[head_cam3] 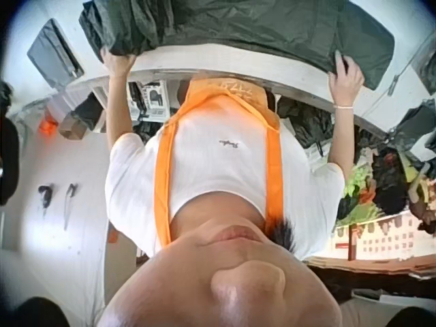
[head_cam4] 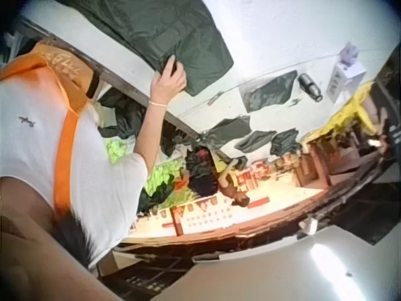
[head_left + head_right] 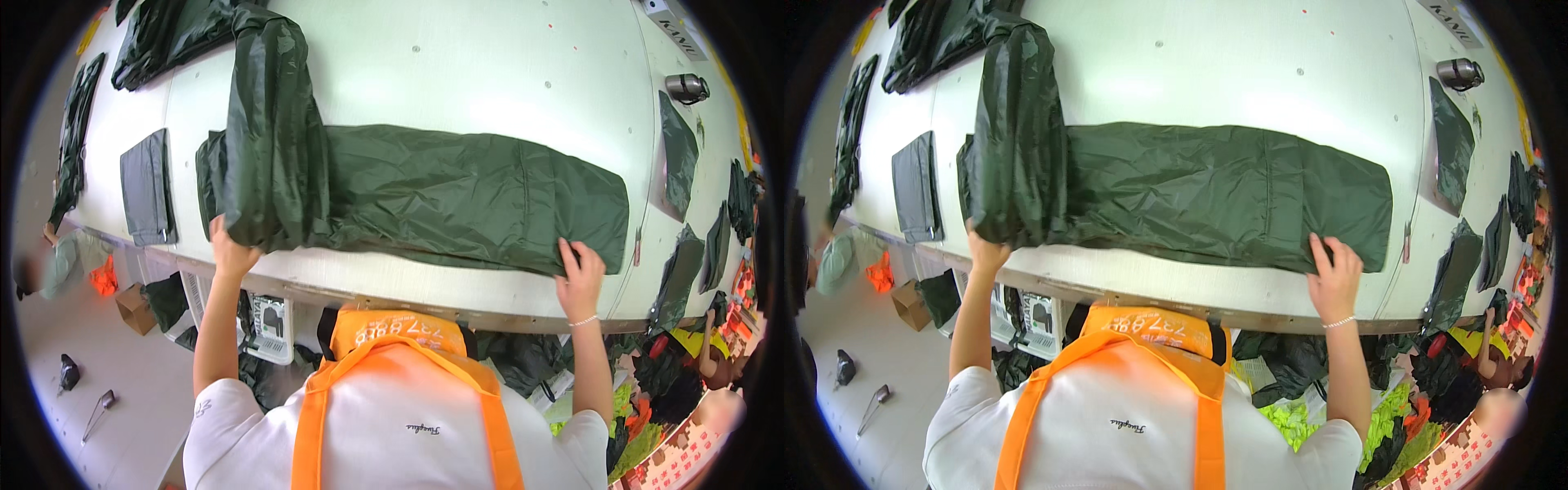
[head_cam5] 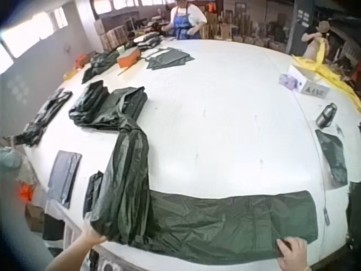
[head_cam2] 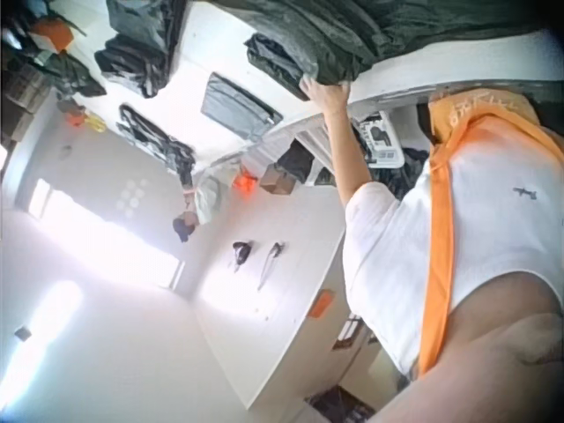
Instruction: The person folds a dark green jacket on a white table, smoothing the fabric and aligning the edges. They use a small blade to cut threads, then fold the jacket into a compact rectangle and place it aside.
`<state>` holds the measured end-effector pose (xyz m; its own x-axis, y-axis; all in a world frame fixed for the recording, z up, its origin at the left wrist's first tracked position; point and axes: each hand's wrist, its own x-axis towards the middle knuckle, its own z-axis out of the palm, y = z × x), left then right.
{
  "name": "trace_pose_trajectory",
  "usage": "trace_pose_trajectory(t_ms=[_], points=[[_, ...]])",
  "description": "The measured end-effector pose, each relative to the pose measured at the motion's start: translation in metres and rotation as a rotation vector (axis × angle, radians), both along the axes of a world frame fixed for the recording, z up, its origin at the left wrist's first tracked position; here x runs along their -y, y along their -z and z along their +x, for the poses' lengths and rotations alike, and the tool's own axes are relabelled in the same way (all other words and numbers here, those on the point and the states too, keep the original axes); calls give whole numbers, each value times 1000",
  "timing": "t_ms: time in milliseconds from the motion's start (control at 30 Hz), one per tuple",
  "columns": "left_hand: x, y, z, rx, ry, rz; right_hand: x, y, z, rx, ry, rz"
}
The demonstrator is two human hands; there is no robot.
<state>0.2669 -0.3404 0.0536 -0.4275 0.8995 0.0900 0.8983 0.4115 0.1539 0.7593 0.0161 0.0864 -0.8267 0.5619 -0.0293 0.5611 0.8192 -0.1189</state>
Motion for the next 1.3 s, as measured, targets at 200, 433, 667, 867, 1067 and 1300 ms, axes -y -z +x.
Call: trace_pose_trajectory(t_ms=[200, 433, 667, 867, 1067, 1300], points=[[33, 47, 13, 204, -28, 31, 25, 49, 24, 10, 118, -214], [17, 21, 74, 433, 57, -95, -59, -1, -38, 455, 385, -136], [18, 3, 85, 530, -63, -128, -5, -37, -434, -578, -439, -293], [16, 7, 79, 570, -47, -106, 37, -25, -586, 281, -597, 6], [29, 6, 78, 540, -11, -62, -143, -44, -430, 337, -313, 138], [-4, -32, 59, 436, 76, 420, -109, -253, -59, -473, 772, -914]])
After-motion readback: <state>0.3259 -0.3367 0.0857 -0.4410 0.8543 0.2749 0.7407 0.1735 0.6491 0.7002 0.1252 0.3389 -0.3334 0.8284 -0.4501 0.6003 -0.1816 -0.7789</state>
